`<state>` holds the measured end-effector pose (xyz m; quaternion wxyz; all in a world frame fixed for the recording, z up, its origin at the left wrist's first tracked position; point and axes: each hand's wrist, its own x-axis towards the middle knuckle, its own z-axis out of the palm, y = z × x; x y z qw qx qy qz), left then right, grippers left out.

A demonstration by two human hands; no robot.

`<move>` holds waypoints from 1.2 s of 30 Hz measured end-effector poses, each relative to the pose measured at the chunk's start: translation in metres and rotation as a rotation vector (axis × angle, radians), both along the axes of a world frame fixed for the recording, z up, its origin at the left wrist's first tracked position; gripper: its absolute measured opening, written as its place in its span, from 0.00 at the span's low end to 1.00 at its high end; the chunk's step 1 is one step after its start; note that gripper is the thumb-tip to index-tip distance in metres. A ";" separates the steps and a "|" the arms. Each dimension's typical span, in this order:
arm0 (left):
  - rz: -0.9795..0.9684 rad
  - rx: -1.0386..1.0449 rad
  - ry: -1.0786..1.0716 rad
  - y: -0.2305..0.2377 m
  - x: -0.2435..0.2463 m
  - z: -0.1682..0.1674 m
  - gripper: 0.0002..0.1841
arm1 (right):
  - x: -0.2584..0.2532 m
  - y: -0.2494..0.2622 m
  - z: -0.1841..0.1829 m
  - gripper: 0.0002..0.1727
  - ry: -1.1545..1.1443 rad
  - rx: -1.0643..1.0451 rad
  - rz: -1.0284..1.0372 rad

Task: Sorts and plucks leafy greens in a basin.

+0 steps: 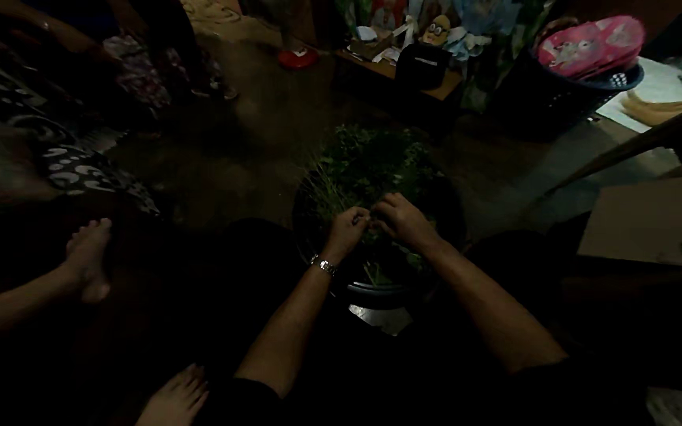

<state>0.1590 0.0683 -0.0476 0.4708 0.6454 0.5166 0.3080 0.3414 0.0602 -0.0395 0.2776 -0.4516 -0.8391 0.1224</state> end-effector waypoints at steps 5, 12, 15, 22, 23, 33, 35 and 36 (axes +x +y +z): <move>0.028 -0.140 -0.186 -0.001 0.002 -0.003 0.09 | -0.008 -0.001 -0.001 0.08 0.056 -0.014 0.007; 0.085 -0.191 -0.287 -0.003 0.004 -0.003 0.08 | -0.010 -0.004 0.004 0.08 0.089 -0.114 -0.028; 0.072 -0.203 -0.345 -0.002 0.005 -0.006 0.08 | -0.010 -0.006 0.007 0.08 0.116 -0.167 -0.039; 0.134 -0.192 -0.262 0.004 -0.002 0.001 0.11 | 0.001 -0.011 0.032 0.08 0.175 -0.273 -0.208; 0.147 -0.195 -0.262 0.005 -0.004 0.003 0.11 | 0.009 -0.010 0.033 0.08 0.188 -0.218 -0.219; 0.045 -0.185 -0.230 0.001 -0.005 -0.001 0.08 | 0.018 0.001 0.011 0.16 0.044 0.242 -0.186; 0.034 -0.191 -0.215 0.001 -0.004 0.001 0.08 | 0.012 0.004 0.005 0.14 0.012 0.225 -0.121; 0.027 -0.196 -0.209 0.000 -0.003 0.001 0.08 | 0.009 0.005 0.003 0.13 0.005 0.209 -0.104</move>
